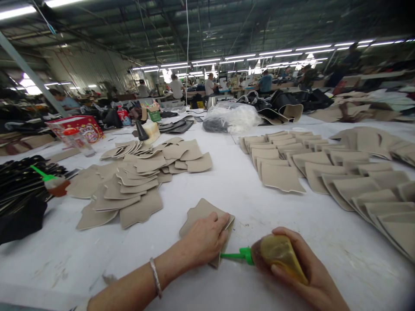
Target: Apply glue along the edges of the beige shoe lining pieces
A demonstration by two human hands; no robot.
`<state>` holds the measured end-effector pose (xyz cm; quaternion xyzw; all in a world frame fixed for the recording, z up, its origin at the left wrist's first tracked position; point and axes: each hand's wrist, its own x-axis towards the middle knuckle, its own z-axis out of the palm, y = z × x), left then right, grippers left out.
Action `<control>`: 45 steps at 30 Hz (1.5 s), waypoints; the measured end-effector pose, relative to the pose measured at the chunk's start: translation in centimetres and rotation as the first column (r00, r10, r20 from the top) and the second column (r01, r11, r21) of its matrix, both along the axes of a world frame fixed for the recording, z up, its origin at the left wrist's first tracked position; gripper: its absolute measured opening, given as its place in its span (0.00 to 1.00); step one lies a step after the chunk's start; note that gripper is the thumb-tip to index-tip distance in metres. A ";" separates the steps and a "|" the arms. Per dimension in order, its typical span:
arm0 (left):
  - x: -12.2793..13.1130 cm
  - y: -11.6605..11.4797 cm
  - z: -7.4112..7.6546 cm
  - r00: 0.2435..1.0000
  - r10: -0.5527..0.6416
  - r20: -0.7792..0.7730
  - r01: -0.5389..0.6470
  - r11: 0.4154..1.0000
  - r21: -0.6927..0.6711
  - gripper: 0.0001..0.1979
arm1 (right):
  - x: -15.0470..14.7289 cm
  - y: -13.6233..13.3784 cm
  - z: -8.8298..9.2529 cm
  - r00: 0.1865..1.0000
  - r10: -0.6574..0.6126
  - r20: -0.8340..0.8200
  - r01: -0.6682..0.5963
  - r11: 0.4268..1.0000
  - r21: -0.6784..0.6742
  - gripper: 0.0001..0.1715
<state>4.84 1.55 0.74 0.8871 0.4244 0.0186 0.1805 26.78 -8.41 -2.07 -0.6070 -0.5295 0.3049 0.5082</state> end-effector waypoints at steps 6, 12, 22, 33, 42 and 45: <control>0.0 0.2 0.0 1.000 -0.008 0.007 0.008 1.000 -0.025 0.21 | 1.2 0.9 0.5 0.998 -0.056 0.018 0.056 0.998 0.006 0.28; 0.0 0.1 0.3 1.000 -0.005 0.007 0.005 1.000 -0.027 0.21 | 1.1 0.8 0.7 1.000 0.004 -0.011 -0.004 1.000 -0.002 0.26; -0.1 0.4 -0.2 0.999 -0.010 0.041 0.011 0.999 -0.033 0.21 | 1.3 1.4 1.0 1.000 0.008 0.008 -0.008 0.999 0.039 0.25; -0.1 0.5 -0.2 0.996 0.009 0.093 -0.001 0.996 -0.084 0.21 | 2.6 3.0 -0.1 0.997 0.056 0.046 -0.057 0.998 0.029 0.28; 0.1 0.4 0.3 0.997 0.018 0.073 -0.010 0.995 -0.102 0.21 | 2.0 2.4 0.1 0.999 -0.026 0.045 0.024 0.998 0.055 0.27; 0.0 0.4 0.2 0.997 0.025 0.076 -0.017 0.994 -0.110 0.22 | 0.1 0.8 0.3 0.999 -0.037 -0.038 0.037 0.999 -0.008 0.28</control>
